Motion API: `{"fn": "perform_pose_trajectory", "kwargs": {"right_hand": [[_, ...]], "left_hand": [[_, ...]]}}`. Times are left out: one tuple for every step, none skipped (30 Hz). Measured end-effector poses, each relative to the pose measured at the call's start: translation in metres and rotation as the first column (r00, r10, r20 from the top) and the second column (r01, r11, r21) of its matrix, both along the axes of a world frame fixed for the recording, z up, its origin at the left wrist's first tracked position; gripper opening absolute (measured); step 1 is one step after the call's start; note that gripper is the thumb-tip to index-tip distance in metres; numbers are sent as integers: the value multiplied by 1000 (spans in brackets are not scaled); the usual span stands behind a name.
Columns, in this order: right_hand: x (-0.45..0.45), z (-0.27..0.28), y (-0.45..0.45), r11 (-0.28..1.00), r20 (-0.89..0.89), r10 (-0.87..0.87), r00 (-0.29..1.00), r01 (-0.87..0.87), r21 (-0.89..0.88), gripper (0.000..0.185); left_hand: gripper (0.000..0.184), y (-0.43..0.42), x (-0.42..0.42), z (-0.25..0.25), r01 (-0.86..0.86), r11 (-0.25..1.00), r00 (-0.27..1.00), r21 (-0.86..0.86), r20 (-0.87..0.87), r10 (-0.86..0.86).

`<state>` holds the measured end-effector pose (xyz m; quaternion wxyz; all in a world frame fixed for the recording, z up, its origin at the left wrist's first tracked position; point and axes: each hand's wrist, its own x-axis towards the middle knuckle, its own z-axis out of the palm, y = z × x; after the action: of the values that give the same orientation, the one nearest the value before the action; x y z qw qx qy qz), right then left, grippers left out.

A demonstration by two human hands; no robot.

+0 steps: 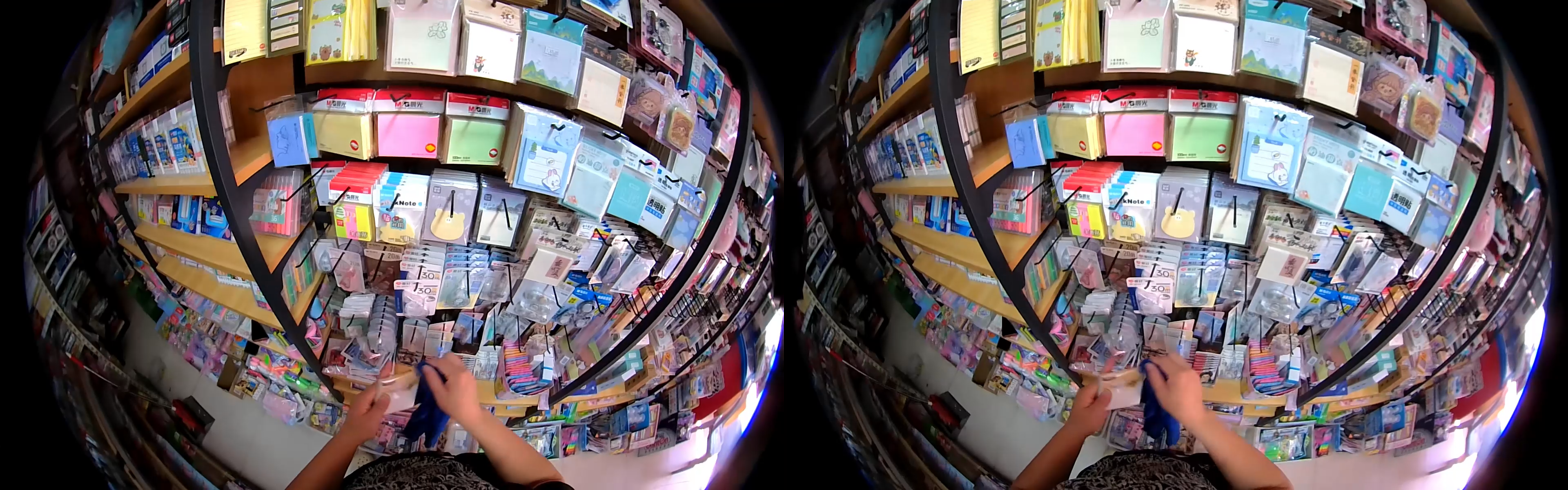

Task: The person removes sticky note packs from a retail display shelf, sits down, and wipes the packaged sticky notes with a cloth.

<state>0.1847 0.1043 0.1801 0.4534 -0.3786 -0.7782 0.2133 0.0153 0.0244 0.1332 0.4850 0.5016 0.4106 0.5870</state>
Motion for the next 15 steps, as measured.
{"fn": "perform_pose_trajectory", "kwargs": {"right_hand": [[10,-21,12,1000,-9,1,1000,-1,-31,12],[17,-40,17,998,-21,0,1000,-2,-62,10],[19,-48,14,938,-218,15,976,-89,-335,10],[22,-53,12,800,-396,-24,918,-220,-559,10],[23,-52,11,600,-539,-115,835,-374,-707,11],[20,-49,10,574,-626,-120,770,-461,-677,11],[14,-43,6,548,-707,-134,694,-543,-637,12],[7,-36,0,524,-779,-155,607,-618,-586,13],[-5,-27,-5,574,-779,-143,610,-591,-567,13],[-8,-23,-8,560,-781,-91,618,-617,-554,13],[-10,-17,-11,578,-768,-55,638,-607,-545,13],[-12,-14,-14,595,-752,-21,659,-596,-539,14],[-14,-19,-14,729,-647,52,761,-472,-497,15],[-16,-23,-13,840,-513,100,853,-349,-417,16],[-21,-22,-14,924,-363,121,924,-238,-298,17]], "left_hand": [[54,0,1,11,31,999,955,10,295,-33],[57,1,0,20,58,998,826,31,561,-65],[63,3,-4,24,32,999,781,16,623,-35],[60,7,-8,25,97,995,754,15,651,-83],[58,12,-12,24,162,987,723,18,678,-131],[55,16,-15,21,228,973,692,23,700,-178],[55,20,-7,19,231,972,720,-46,680,-139],[55,24,1,9,156,982,835,-107,545,-73],[55,27,10,-7,75,985,922,-155,387,-9],[55,30,18,-20,-11,982,975,-187,214,51],[54,32,25,-16,16,992,973,-128,229,13],[54,32,25,-10,57,984,942,-171,336,4],[53,29,27,-2,101,972,896,-214,443,4],[52,26,30,6,146,957,837,-251,547,16],[51,30,32,1,208,961,764,-184,644,-42]]}}
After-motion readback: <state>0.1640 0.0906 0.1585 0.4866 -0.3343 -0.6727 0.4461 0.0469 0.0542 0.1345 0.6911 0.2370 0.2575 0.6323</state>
